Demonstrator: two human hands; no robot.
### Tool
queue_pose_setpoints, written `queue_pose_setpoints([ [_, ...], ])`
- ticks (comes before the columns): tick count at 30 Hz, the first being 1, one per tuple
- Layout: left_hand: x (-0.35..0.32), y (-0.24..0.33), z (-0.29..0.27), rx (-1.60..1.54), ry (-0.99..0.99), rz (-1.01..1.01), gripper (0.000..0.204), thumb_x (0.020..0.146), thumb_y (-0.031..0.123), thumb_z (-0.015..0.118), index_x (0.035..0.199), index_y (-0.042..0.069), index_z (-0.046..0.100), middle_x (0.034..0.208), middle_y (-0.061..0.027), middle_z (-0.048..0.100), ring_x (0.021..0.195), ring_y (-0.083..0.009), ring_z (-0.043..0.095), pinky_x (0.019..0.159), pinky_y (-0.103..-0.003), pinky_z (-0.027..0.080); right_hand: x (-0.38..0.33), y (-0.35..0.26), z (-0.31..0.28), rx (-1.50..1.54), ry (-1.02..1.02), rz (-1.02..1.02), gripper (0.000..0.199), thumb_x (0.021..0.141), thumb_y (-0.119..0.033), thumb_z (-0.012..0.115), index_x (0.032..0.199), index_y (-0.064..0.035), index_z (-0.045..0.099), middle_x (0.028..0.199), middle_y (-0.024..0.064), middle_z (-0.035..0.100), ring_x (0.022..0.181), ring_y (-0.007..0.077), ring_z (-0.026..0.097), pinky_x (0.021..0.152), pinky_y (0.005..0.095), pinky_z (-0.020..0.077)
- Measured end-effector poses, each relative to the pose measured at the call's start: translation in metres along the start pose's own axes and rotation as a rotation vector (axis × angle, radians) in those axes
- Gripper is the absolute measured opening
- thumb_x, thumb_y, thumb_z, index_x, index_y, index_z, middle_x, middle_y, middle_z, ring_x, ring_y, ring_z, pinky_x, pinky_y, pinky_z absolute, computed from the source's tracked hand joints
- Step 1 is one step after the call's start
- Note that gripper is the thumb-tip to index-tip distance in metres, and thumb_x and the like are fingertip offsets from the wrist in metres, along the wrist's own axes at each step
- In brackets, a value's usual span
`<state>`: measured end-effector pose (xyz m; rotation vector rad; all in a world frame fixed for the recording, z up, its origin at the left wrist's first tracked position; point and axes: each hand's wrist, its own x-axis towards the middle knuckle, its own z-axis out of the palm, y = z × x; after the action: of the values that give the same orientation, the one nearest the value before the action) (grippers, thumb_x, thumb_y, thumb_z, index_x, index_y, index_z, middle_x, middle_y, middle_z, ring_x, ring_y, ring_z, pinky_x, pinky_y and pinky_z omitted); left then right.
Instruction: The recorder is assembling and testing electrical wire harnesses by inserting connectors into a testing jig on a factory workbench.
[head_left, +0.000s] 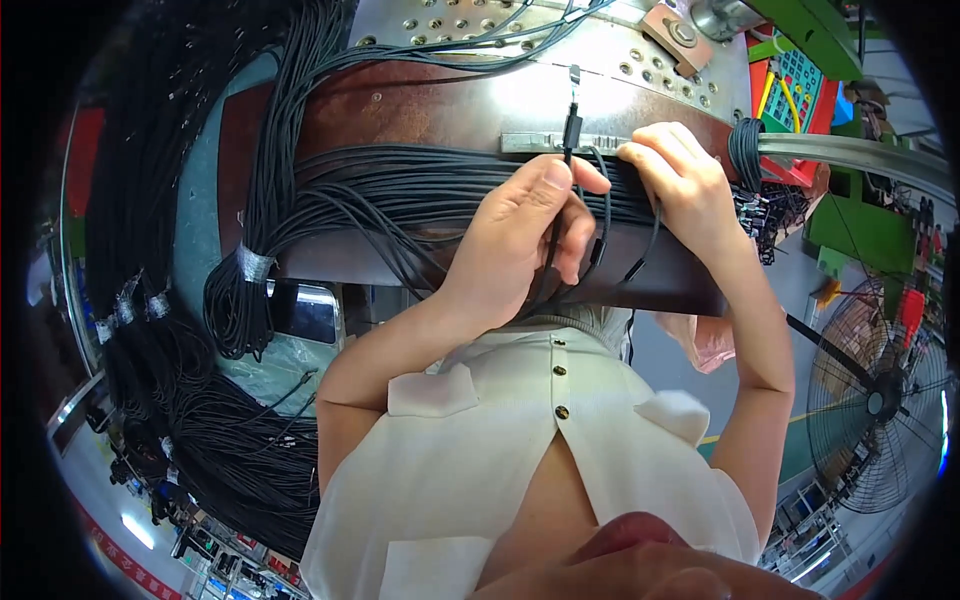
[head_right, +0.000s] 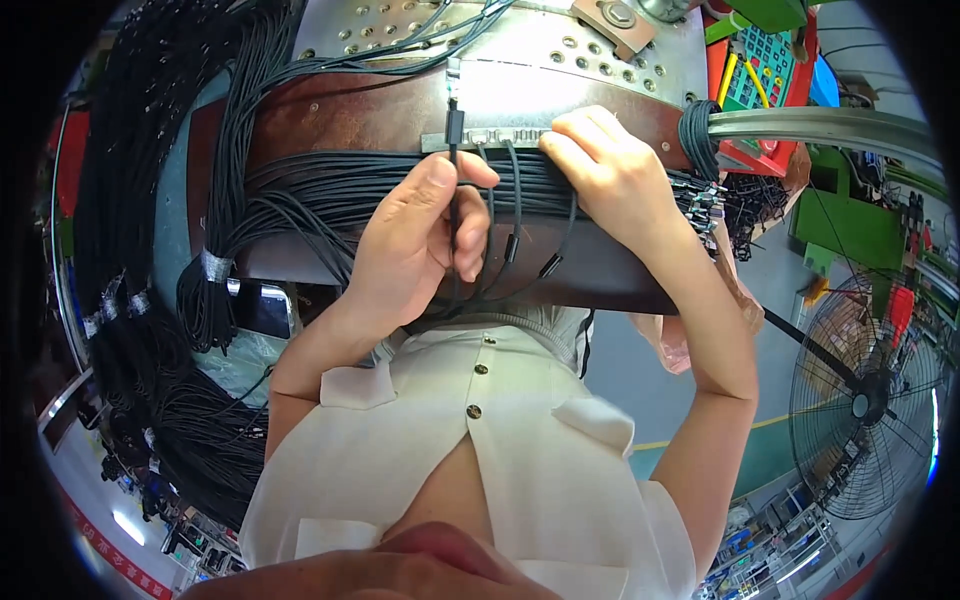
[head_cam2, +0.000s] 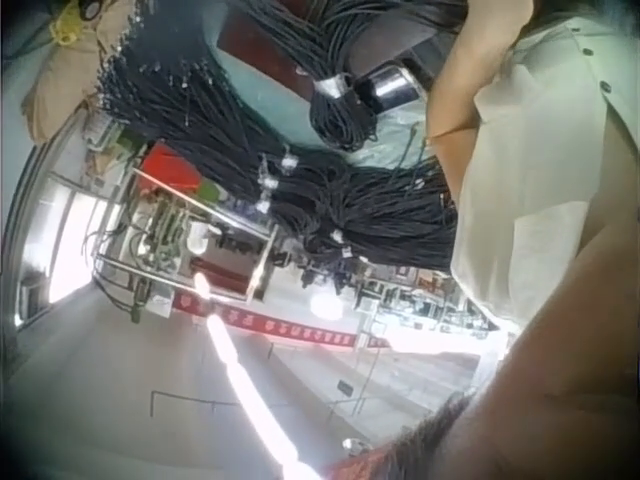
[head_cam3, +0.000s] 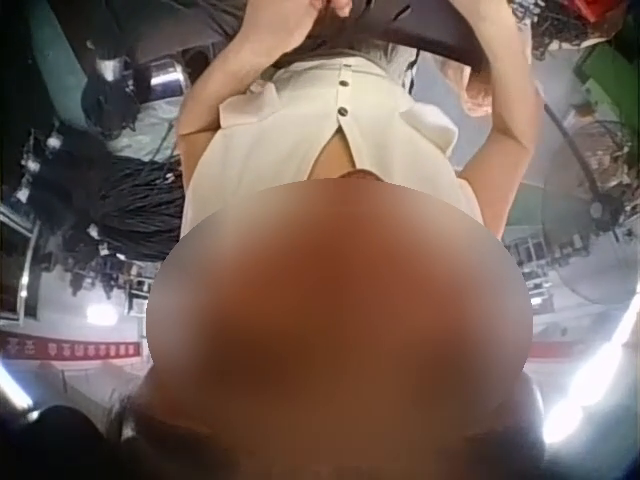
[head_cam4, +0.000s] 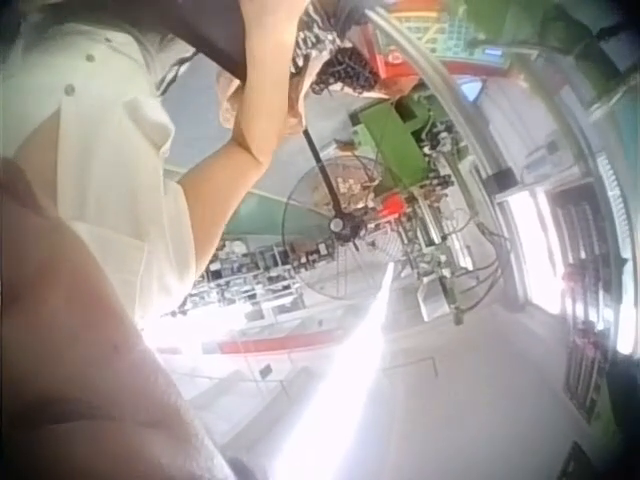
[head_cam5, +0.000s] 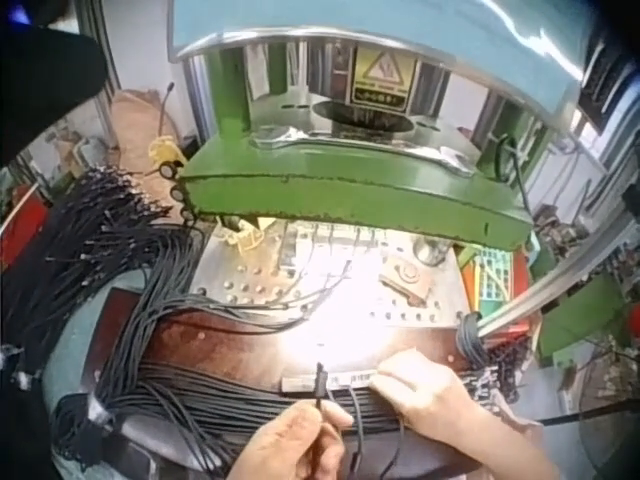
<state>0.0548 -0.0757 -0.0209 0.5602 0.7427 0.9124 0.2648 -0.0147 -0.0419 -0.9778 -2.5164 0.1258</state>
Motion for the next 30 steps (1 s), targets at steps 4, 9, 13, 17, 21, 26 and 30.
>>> queue_pose_setpoints([
  [4, 0.0, 0.003, -0.001, -0.163, -0.067, -0.115, 0.043, 0.103, 0.037, 0.036, 0.124, 0.003, 0.05, 0.054, 0.0042, 0.038, 0.046, -0.0049, 0.031, 0.045, -0.019, 0.029, 0.005, 0.002, -0.001, -0.013, -0.083, -0.039, 0.029, 0.068, -0.001, 0.061, 0.097, -0.0036, 0.061, 0.095, 0.008, 0.059, 0.091, 0.0249, 0.059, 0.077, 0.0337, 0.0518],
  [9, 0.007, 0.004, 0.004, 0.008, 0.002, -0.122, 0.043, 0.103, 0.037, 0.03, 0.114, 0.004, 0.055, 0.049, 0.006, 0.033, 0.042, -0.0038, 0.025, 0.041, -0.02, 0.022, 0.008, 0.007, -0.025, 0.136, 0.132, 0.078, 0.039, 0.074, 0.003, 0.065, 0.11, -0.0113, 0.063, 0.102, 0.0077, 0.061, 0.092, 0.0274, 0.059, 0.076, 0.0351, 0.051],
  [13, 0.005, -0.003, 0.002, -0.197, -0.109, -0.191, 0.033, 0.1, 0.029, 0.032, 0.091, 0.006, 0.054, 0.048, 0.0062, 0.033, 0.041, -0.0049, 0.026, 0.039, -0.021, 0.021, 0.032, -0.012, -0.033, 0.008, 0.271, -0.141, 0.032, 0.073, -0.008, 0.072, 0.104, -0.0136, 0.066, 0.099, 0.0053, 0.062, 0.092, 0.0252, 0.061, 0.073, 0.0363, 0.0506],
  [17, 0.003, 0.001, -0.014, -0.401, -0.327, -0.344, 0.038, 0.099, 0.035, 0.035, 0.091, 0.005, 0.057, 0.048, 0.0035, 0.037, 0.042, -0.0053, 0.029, 0.041, -0.021, 0.022, 0.03, -0.009, -0.035, 0.185, 0.176, -0.172, 0.024, 0.075, -0.012, 0.07, 0.099, -0.0118, 0.065, 0.089, 0.0039, 0.064, 0.087, 0.0232, 0.063, 0.072, 0.0342, 0.0501],
  [21, 0.0, 0.015, 0.01, 0.292, -0.036, -0.008, 0.044, 0.101, 0.04, 0.039, 0.112, 0.002, 0.057, 0.056, 0.0049, 0.043, 0.048, -0.0014, 0.034, 0.044, -0.017, 0.024, 0.027, -0.017, -0.034, 0.232, 0.125, -0.058, 0.019, 0.076, -0.012, 0.07, 0.093, -0.0089, 0.064, 0.081, 0.0035, 0.065, 0.079, 0.0215, 0.064, 0.071, 0.0329, 0.0493],
  [26, 0.003, 0.003, -0.006, 0.388, -0.016, 0.141, 0.026, 0.096, 0.027, 0.053, 0.097, 0.002, 0.062, 0.063, 0.0072, 0.046, 0.054, 0.0003, 0.037, 0.048, -0.017, 0.028, 0.026, -0.017, -0.038, 0.25, 0.114, -0.063, 0.016, 0.075, -0.01, 0.071, 0.089, -0.0071, 0.065, 0.079, 0.005, 0.065, 0.076, 0.0224, 0.063, 0.07, 0.0328, 0.0488],
  [30, 0.006, 0.011, -0.004, 0.297, -0.077, 0.028, 0.019, 0.095, 0.019, 0.05, 0.091, 0.004, 0.061, 0.061, 0.0074, 0.045, 0.051, -0.0002, 0.032, 0.046, -0.018, 0.024, 0.017, -0.018, -0.031, 0.545, 0.136, 0.032, 0.011, 0.077, -0.007, 0.07, 0.086, -0.0038, 0.065, 0.078, 0.0071, 0.066, 0.07, 0.0226, 0.064, 0.064, 0.0303, 0.0484],
])
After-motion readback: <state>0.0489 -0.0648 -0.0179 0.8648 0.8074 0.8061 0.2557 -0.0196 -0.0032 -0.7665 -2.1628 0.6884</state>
